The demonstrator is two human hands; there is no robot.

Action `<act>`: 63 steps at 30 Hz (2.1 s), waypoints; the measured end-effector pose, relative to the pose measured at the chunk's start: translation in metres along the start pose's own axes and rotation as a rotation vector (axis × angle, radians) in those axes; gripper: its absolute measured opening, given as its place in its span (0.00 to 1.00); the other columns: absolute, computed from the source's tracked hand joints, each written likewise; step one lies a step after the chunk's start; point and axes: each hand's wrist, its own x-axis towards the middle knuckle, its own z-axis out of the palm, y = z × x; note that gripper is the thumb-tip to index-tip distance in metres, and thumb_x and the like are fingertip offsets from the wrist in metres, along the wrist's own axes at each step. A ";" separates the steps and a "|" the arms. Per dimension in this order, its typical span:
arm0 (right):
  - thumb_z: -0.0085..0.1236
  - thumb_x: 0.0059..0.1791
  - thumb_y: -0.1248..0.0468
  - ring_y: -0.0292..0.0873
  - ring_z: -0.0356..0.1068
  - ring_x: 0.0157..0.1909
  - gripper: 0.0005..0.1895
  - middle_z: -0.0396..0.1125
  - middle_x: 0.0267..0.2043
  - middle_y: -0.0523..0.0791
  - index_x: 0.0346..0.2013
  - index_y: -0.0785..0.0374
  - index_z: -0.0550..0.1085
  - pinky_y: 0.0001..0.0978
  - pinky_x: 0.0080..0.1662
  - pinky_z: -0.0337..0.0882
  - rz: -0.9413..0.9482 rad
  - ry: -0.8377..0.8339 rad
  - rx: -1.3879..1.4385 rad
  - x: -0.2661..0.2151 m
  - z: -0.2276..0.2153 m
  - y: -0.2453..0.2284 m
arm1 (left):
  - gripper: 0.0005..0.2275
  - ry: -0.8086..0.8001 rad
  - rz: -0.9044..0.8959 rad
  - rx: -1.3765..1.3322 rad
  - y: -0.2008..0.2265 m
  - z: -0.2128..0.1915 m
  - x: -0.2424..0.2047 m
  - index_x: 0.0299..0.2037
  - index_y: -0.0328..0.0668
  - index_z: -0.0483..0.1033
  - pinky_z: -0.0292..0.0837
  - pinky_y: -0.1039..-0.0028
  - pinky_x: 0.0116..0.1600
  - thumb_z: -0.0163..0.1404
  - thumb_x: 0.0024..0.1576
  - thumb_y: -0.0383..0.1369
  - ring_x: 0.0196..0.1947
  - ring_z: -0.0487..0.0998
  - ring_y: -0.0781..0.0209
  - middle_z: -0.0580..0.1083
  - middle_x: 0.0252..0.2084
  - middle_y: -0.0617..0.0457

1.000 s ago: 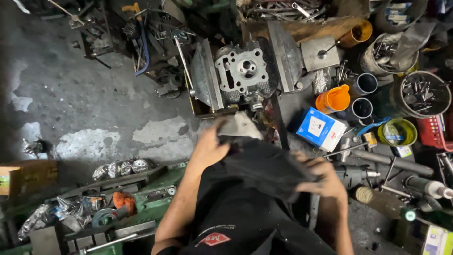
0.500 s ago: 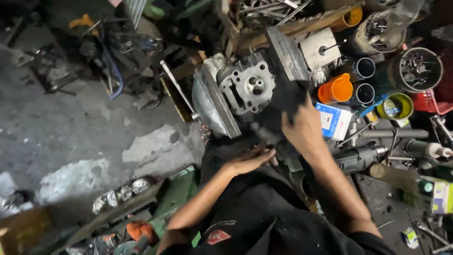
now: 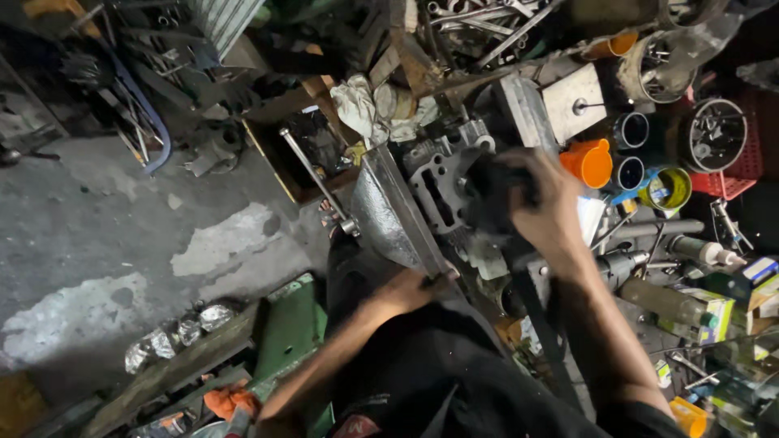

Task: The person uses a screwdriver to adjust a metal engine block clamped in a vise. They wipe the block with a cloth, remove a bolt, and continue adjusting the internal components.

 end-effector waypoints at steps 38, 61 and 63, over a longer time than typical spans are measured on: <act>0.53 0.59 0.67 0.54 0.70 0.33 0.26 0.70 0.35 0.56 0.73 0.57 0.64 0.46 0.38 0.69 0.064 0.138 -0.119 -0.047 -0.027 0.044 | 0.17 -0.012 -0.027 0.355 0.068 0.042 -0.022 0.56 0.45 0.74 0.73 0.60 0.57 0.47 0.63 0.44 0.53 0.79 0.47 0.78 0.52 0.45; 0.50 0.46 0.74 0.63 0.74 0.50 0.39 0.73 0.47 0.63 0.73 0.59 0.60 0.47 0.56 0.72 0.009 -0.383 -0.298 0.000 0.021 0.003 | 0.14 0.299 -0.147 0.295 0.067 0.052 -0.018 0.51 0.45 0.77 0.75 0.59 0.46 0.48 0.63 0.43 0.42 0.82 0.43 0.80 0.41 0.43; 0.49 0.43 0.78 0.57 0.69 0.57 0.41 0.68 0.56 0.58 0.72 0.60 0.62 0.40 0.53 0.71 0.055 -0.243 0.316 0.002 0.021 0.019 | 0.13 0.339 -0.106 0.309 0.069 0.051 -0.018 0.50 0.44 0.77 0.76 0.58 0.46 0.49 0.62 0.42 0.43 0.82 0.43 0.80 0.41 0.43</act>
